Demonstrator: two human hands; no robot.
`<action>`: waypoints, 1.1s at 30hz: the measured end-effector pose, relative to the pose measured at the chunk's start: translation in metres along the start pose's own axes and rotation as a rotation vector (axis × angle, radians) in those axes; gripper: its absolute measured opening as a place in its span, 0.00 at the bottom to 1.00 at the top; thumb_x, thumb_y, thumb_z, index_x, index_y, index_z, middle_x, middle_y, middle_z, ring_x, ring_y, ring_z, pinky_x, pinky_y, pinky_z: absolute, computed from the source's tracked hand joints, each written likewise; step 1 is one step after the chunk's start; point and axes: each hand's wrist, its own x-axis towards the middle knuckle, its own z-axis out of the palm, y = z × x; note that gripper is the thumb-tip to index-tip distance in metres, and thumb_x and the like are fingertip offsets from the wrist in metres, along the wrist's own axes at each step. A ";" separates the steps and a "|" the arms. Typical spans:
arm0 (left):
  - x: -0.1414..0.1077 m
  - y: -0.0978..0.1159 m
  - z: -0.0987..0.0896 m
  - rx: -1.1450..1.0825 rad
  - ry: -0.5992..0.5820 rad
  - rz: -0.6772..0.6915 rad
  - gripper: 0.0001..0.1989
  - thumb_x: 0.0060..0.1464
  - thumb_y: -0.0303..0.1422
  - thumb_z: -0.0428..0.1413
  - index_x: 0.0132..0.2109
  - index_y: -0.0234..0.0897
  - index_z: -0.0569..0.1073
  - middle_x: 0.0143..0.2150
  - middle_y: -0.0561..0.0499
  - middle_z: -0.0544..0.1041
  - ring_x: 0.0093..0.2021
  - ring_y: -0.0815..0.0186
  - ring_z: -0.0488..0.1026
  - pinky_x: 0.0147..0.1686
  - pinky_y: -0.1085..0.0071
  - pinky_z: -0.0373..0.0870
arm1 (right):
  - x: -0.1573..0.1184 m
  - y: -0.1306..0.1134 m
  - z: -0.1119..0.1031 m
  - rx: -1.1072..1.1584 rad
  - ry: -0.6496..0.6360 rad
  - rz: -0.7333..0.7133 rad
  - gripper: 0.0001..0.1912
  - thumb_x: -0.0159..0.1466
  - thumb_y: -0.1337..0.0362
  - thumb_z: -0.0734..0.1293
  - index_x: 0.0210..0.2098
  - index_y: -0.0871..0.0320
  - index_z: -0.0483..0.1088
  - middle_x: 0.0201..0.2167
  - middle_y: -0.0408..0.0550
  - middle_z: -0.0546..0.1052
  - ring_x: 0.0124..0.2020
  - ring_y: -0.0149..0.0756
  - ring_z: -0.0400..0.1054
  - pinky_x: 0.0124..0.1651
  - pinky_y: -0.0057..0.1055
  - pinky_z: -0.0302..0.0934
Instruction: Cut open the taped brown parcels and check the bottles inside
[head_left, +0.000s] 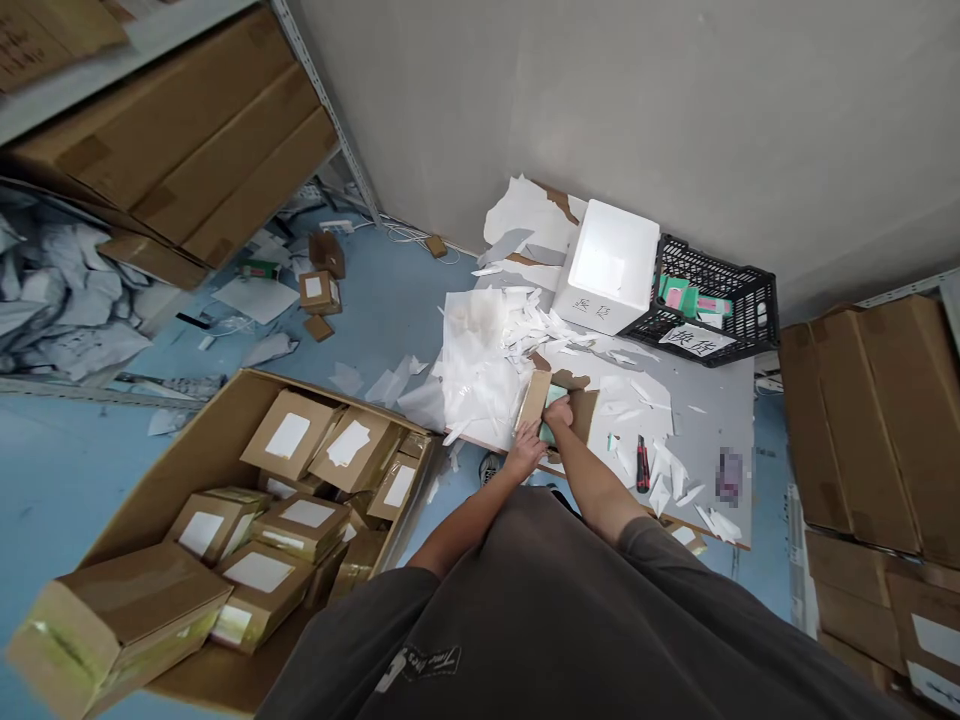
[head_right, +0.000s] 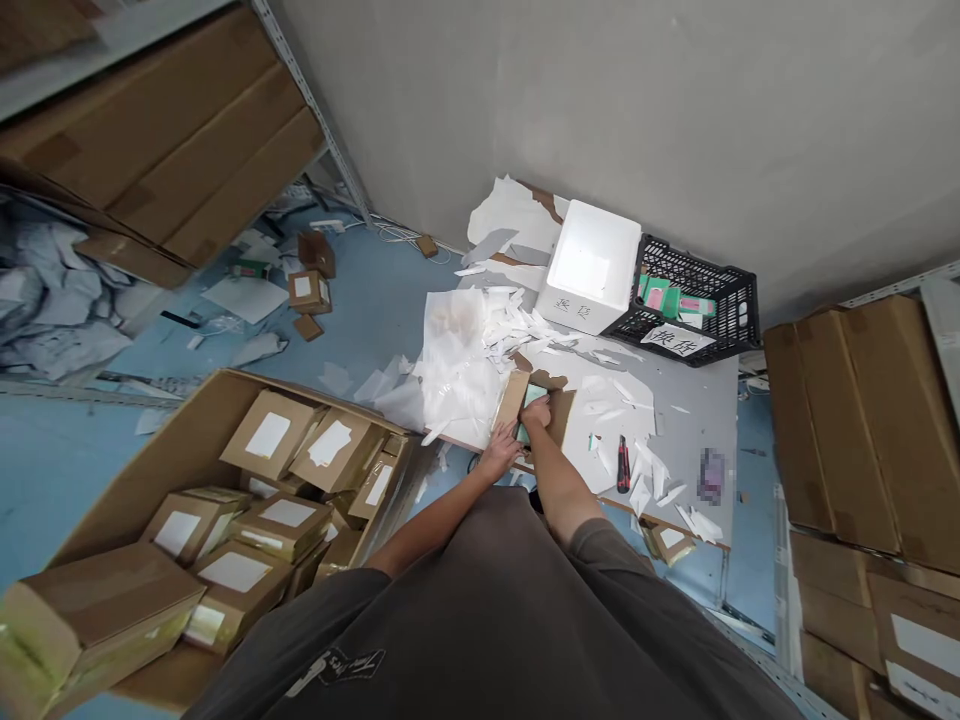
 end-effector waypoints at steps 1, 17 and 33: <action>-0.001 -0.001 -0.002 -0.002 0.000 -0.018 0.11 0.70 0.31 0.57 0.43 0.41 0.85 0.48 0.41 0.84 0.76 0.49 0.66 0.77 0.39 0.55 | -0.003 0.002 -0.003 -0.003 -0.004 -0.023 0.39 0.66 0.53 0.75 0.68 0.70 0.62 0.57 0.79 0.77 0.61 0.64 0.76 0.62 0.56 0.69; 0.011 -0.029 -0.053 0.022 0.038 -0.026 0.05 0.60 0.30 0.68 0.33 0.42 0.84 0.37 0.44 0.81 0.52 0.50 0.72 0.57 0.51 0.68 | -0.070 0.060 -0.099 0.324 0.194 -0.433 0.52 0.54 0.50 0.79 0.72 0.53 0.56 0.59 0.58 0.78 0.58 0.57 0.76 0.61 0.48 0.70; 0.002 0.044 -0.101 0.214 0.164 -0.052 0.17 0.67 0.27 0.56 0.58 0.42 0.81 0.55 0.40 0.80 0.57 0.50 0.75 0.60 0.51 0.75 | 0.043 0.211 -0.066 0.718 -0.180 -0.566 0.40 0.46 0.56 0.80 0.55 0.52 0.66 0.52 0.54 0.80 0.56 0.59 0.76 0.61 0.57 0.70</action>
